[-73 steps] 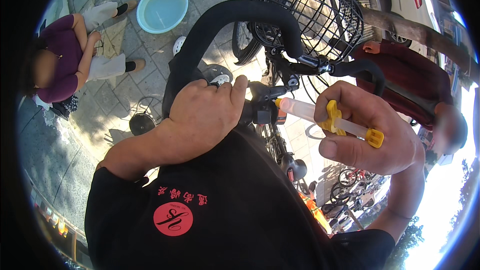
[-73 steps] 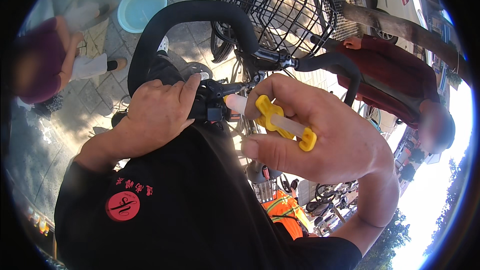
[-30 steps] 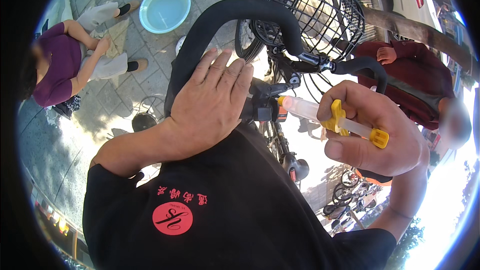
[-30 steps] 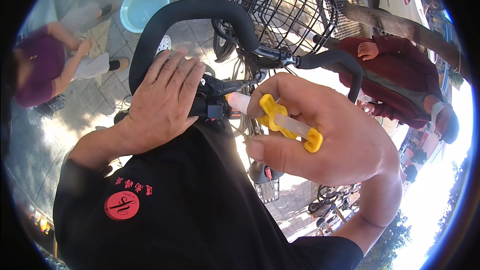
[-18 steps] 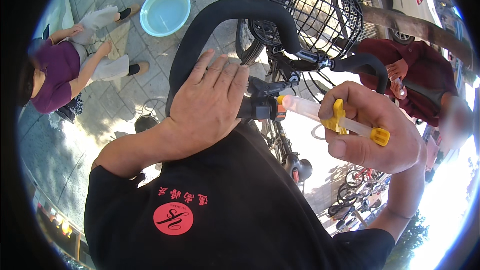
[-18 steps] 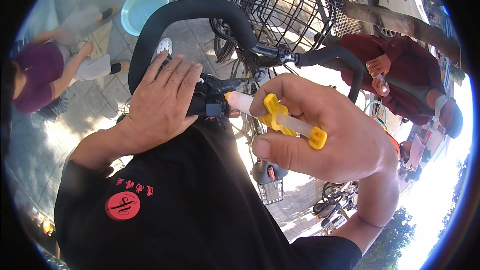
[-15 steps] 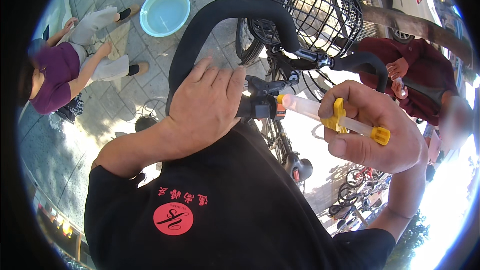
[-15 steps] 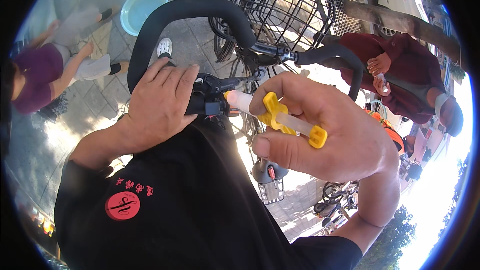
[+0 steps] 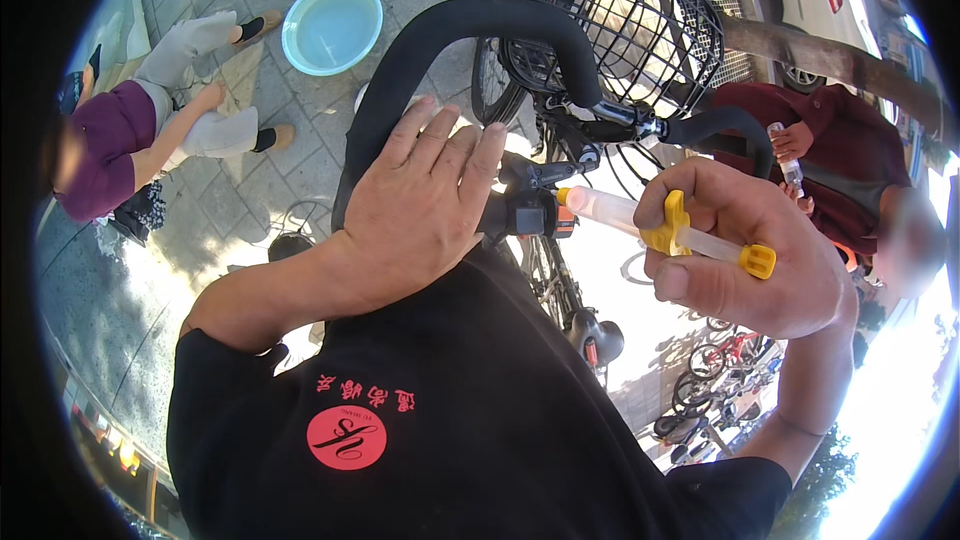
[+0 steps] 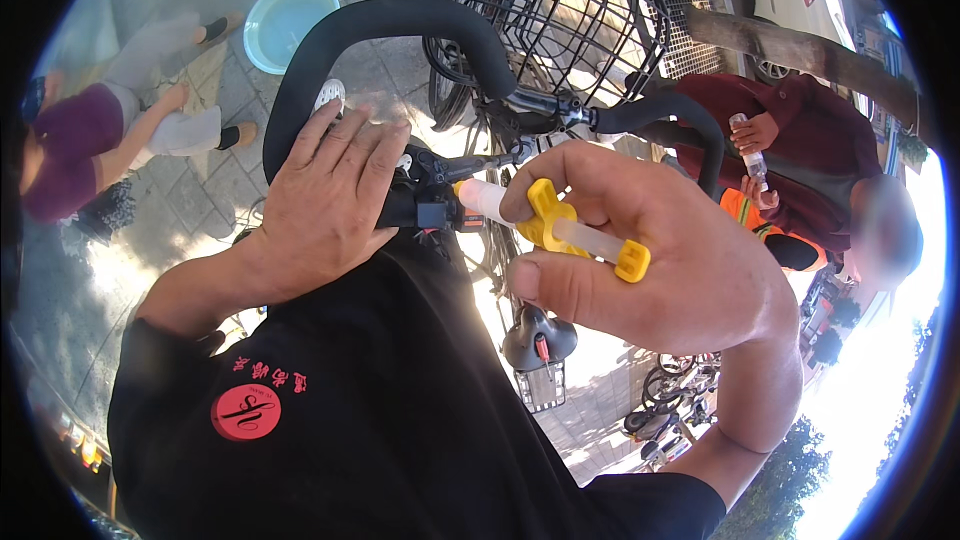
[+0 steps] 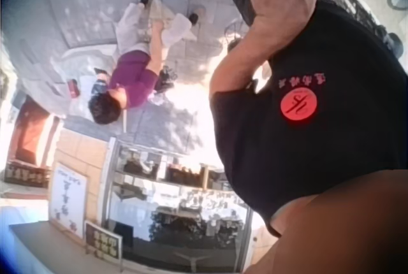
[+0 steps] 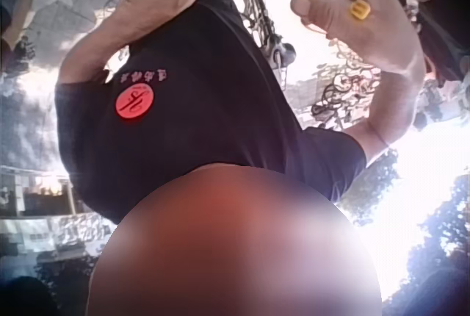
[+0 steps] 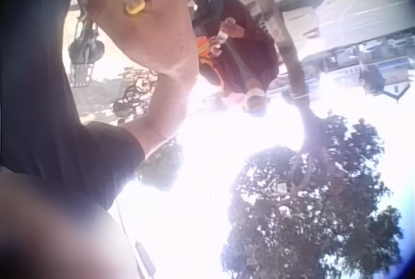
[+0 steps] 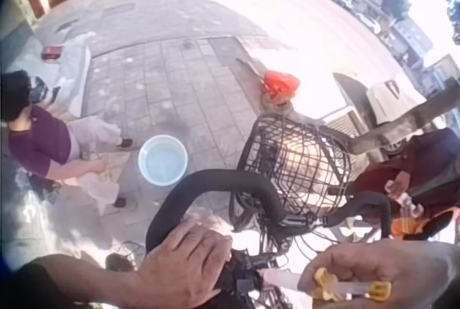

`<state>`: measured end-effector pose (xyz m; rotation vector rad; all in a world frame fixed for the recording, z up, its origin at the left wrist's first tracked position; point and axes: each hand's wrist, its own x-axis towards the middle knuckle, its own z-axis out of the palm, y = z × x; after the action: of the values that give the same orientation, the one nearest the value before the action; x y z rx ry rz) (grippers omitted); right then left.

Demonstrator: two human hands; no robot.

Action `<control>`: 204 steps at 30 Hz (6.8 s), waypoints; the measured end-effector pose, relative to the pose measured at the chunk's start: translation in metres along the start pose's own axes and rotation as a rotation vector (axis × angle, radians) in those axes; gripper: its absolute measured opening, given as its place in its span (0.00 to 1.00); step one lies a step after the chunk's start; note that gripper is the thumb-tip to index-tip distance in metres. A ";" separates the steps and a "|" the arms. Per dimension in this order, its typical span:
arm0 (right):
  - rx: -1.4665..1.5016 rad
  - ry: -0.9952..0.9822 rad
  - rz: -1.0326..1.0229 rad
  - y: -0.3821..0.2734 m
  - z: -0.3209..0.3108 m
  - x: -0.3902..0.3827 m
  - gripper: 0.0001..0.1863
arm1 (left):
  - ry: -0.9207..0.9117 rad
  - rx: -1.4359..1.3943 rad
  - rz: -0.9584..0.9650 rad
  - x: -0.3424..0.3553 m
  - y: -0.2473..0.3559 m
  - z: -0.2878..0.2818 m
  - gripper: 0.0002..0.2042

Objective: The person works on a bicycle's handlebar area, using a syringe-like tool to apply lubricant to the brake cable housing, then uses pliers to adjust the cable and housing. The person manipulates the cable and housing repeatedly while standing on a sidewalk.

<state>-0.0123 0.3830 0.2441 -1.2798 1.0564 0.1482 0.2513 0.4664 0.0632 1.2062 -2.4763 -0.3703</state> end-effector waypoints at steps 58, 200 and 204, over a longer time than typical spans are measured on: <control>-0.323 0.051 0.060 -0.030 -0.004 0.011 0.17 | -0.118 0.126 0.018 0.005 -0.014 -0.007 0.31; 1.331 0.973 -1.294 0.388 0.021 -0.055 0.19 | -0.327 0.218 0.316 0.147 -0.032 -0.041 0.29; 1.333 0.965 -1.297 0.388 0.022 -0.055 0.20 | -0.275 0.207 0.298 0.153 -0.023 -0.042 0.37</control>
<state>-0.2717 0.5595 0.0082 -0.4624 0.5668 -1.9692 0.1986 0.3276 0.1234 0.8832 -2.9406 -0.2138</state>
